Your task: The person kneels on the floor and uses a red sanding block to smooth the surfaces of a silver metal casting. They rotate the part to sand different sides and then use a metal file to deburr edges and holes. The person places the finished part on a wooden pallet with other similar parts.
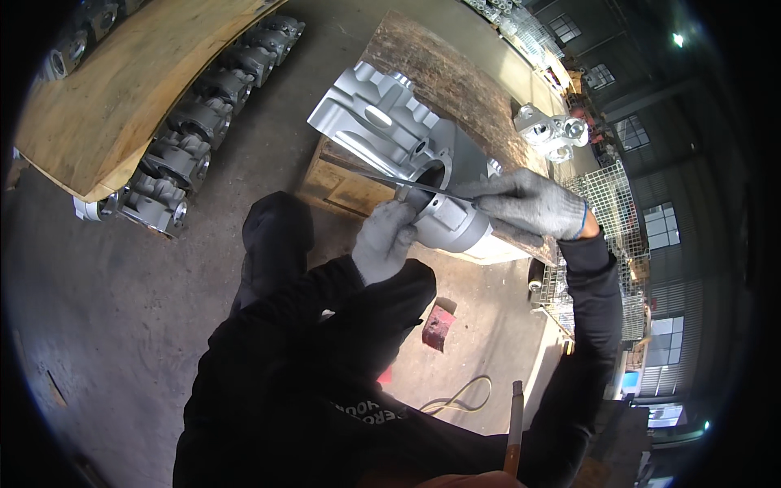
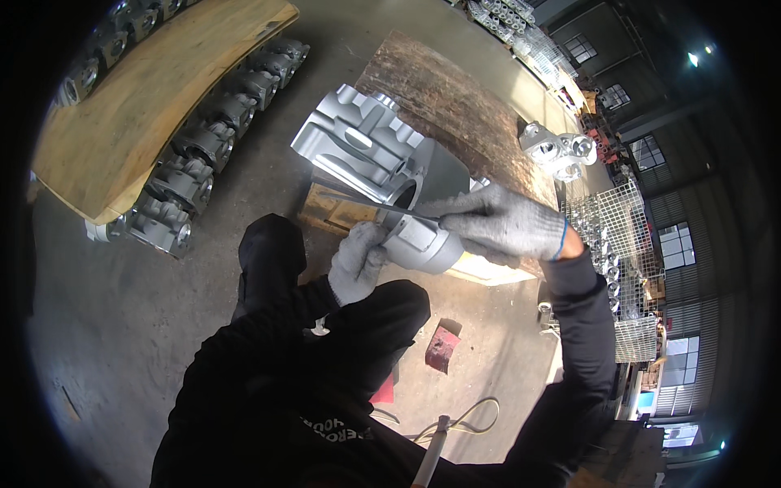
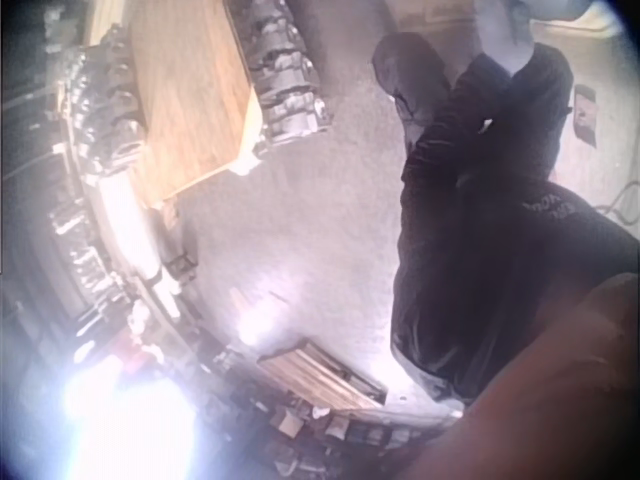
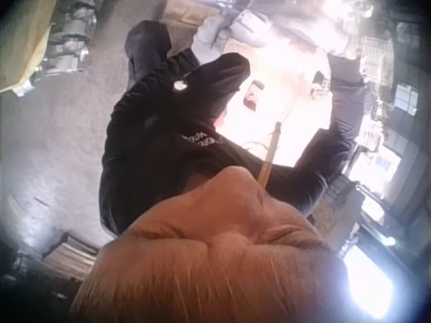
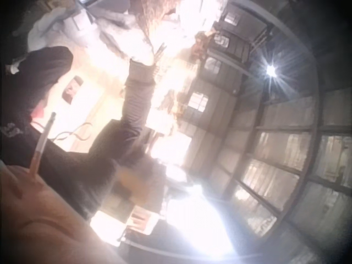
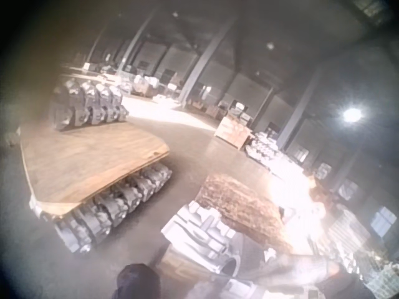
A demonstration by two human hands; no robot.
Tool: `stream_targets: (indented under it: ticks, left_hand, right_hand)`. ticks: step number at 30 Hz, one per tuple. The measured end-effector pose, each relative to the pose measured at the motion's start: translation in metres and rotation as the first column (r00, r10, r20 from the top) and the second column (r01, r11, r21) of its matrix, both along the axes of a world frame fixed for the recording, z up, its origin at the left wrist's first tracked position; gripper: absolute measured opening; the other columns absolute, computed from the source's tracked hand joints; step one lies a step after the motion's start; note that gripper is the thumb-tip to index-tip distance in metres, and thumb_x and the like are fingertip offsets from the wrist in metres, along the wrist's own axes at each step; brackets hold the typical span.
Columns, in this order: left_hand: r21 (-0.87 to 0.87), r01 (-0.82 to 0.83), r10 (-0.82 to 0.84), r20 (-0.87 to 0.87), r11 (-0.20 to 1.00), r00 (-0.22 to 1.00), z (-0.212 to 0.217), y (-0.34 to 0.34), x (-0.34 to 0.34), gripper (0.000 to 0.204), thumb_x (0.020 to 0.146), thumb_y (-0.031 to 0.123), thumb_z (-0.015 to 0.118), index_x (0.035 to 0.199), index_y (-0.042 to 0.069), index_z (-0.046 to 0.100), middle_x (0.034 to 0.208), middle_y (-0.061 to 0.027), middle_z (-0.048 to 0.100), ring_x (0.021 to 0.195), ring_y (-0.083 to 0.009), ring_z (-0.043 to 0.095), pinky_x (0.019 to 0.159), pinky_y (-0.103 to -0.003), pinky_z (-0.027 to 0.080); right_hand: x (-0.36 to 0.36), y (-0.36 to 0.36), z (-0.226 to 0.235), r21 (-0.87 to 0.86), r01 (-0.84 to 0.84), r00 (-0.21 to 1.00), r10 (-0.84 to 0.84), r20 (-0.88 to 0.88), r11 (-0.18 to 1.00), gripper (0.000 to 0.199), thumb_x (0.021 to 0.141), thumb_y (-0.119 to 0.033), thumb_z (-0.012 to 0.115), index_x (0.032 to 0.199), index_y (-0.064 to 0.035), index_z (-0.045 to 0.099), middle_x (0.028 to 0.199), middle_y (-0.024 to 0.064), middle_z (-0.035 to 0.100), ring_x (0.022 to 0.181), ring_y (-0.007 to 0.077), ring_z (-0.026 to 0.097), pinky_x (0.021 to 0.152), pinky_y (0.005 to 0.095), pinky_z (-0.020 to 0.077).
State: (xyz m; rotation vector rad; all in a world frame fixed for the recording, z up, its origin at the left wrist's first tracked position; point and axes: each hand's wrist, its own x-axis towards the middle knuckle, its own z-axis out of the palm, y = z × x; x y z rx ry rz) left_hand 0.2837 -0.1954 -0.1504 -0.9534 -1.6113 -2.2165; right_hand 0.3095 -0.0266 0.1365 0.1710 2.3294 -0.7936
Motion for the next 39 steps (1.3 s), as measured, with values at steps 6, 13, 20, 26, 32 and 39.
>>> stream_targets:
  ticks: [6,13,20,26,32,39]
  left_hand:
    - [0.036,-0.027,0.028,-0.009,0.999,1.0,0.01,0.006,-0.002,0.022,0.098,0.018,0.057,0.112,0.002,0.064,0.095,-0.0197,0.062,0.094,-0.0444,0.06,0.083,-0.05,0.05]
    - [-0.035,0.0,-0.002,-0.048,0.999,0.999,0.01,0.007,-0.011,0.026,0.1,0.018,0.055,0.118,0.001,0.064,0.1,-0.021,0.064,0.097,-0.0457,0.061,0.086,-0.051,0.049]
    - [-0.036,0.108,-0.109,-0.047,0.994,0.993,0.016,0.008,-0.024,0.021,0.101,0.018,0.055,0.113,0.003,0.063,0.098,-0.0209,0.064,0.096,-0.0462,0.061,0.086,-0.051,0.049]
    - [-0.085,0.107,-0.107,0.01,0.991,0.994,0.023,0.017,-0.035,0.026,0.106,0.025,0.054,0.113,0.002,0.062,0.099,-0.0212,0.066,0.099,-0.0468,0.062,0.088,-0.051,0.049]
    - [-0.07,0.128,-0.126,0.028,0.989,0.992,0.028,0.026,-0.042,0.028,0.108,0.028,0.053,0.114,0.001,0.062,0.099,-0.0228,0.066,0.099,-0.0456,0.063,0.088,-0.051,0.049]
    - [-0.058,0.05,-0.048,0.04,0.997,0.998,0.043,0.042,-0.054,0.031,0.11,0.028,0.051,0.117,-0.001,0.062,0.101,-0.0239,0.067,0.101,-0.0443,0.063,0.092,-0.05,0.049]
  right_hand:
    - [-0.002,-0.002,0.006,0.273,-0.027,0.998,0.04,-0.044,0.962,0.046,0.106,-0.028,0.068,0.146,-0.0064,0.064,0.123,0.0129,0.077,0.102,0.0127,0.07,0.095,0.0285,0.055]
    - [-0.008,-0.013,0.014,0.12,-0.047,0.998,0.053,-0.045,0.992,0.047,0.106,-0.031,0.067,0.146,-0.0059,0.064,0.128,0.0165,0.075,0.108,0.0194,0.069,0.098,0.0345,0.0544]
    - [-0.019,-0.01,0.021,0.095,-0.061,0.995,0.068,-0.067,0.994,0.045,0.108,-0.03,0.063,0.148,-0.0088,0.062,0.066,-0.0008,0.065,0.049,0.0042,0.051,0.046,0.0239,0.045]
    - [-0.014,-0.016,0.034,0.239,0.023,0.998,-0.007,-0.067,0.971,0.042,0.108,-0.028,0.063,0.147,-0.011,0.064,0.106,0.008,0.079,0.09,0.013,0.071,0.086,0.0307,0.0582]
    - [-0.001,-0.017,0.029,0.533,0.004,0.973,0.12,-0.197,0.846,0.042,0.106,-0.027,0.065,0.147,-0.0183,0.065,0.1,0.0098,0.08,0.083,0.0152,0.072,0.082,0.0329,0.0586]
    - [0.009,-0.015,0.007,0.586,0.094,0.829,0.263,-0.494,0.805,0.037,0.102,-0.015,0.063,0.138,-0.017,0.071,0.102,0.0193,0.078,0.079,0.027,0.078,0.078,0.0365,0.0617]
